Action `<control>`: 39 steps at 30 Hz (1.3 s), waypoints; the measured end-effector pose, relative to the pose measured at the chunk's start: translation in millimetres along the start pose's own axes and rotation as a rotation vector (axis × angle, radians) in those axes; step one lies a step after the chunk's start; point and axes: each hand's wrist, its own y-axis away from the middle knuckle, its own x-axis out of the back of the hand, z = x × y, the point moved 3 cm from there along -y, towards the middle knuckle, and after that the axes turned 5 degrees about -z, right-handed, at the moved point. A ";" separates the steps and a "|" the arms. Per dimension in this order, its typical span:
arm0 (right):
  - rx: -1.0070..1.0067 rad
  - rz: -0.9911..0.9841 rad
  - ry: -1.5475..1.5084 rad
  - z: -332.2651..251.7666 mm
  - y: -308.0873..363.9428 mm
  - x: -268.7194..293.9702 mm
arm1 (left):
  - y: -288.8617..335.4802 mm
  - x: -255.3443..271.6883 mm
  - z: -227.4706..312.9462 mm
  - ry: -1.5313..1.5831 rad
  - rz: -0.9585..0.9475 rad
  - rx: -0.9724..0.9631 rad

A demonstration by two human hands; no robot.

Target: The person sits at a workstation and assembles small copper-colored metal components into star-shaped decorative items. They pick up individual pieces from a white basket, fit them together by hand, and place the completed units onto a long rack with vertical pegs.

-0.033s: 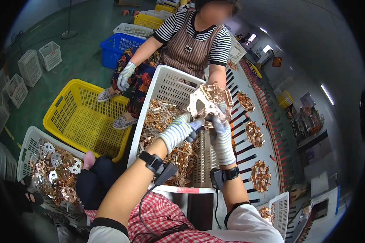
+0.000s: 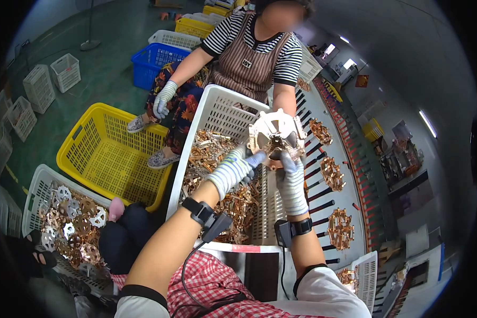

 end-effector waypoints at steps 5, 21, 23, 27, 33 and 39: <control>0.006 0.013 0.315 6.1 9.8 5.1 | -8.6 28.6 -11.3 -0.007 0.379 -0.209; 0.397 0.018 0.834 9.8 13.4 11.1 | 2.2 18.8 1.6 0.061 0.226 -0.085; 0.435 0.210 0.520 7.0 -8.4 9.5 | -7.7 27.5 -8.0 -0.326 0.397 -0.497; 0.298 0.125 0.543 10.7 8.8 20.4 | 1.1 17.8 -3.6 0.265 0.246 -0.039; 0.136 -0.039 0.693 5.5 15.7 -6.6 | 8.8 23.1 7.6 0.238 0.327 0.044; 0.202 -0.075 0.757 8.4 14.3 -5.6 | -11.8 40.9 -11.0 -0.317 0.447 -0.299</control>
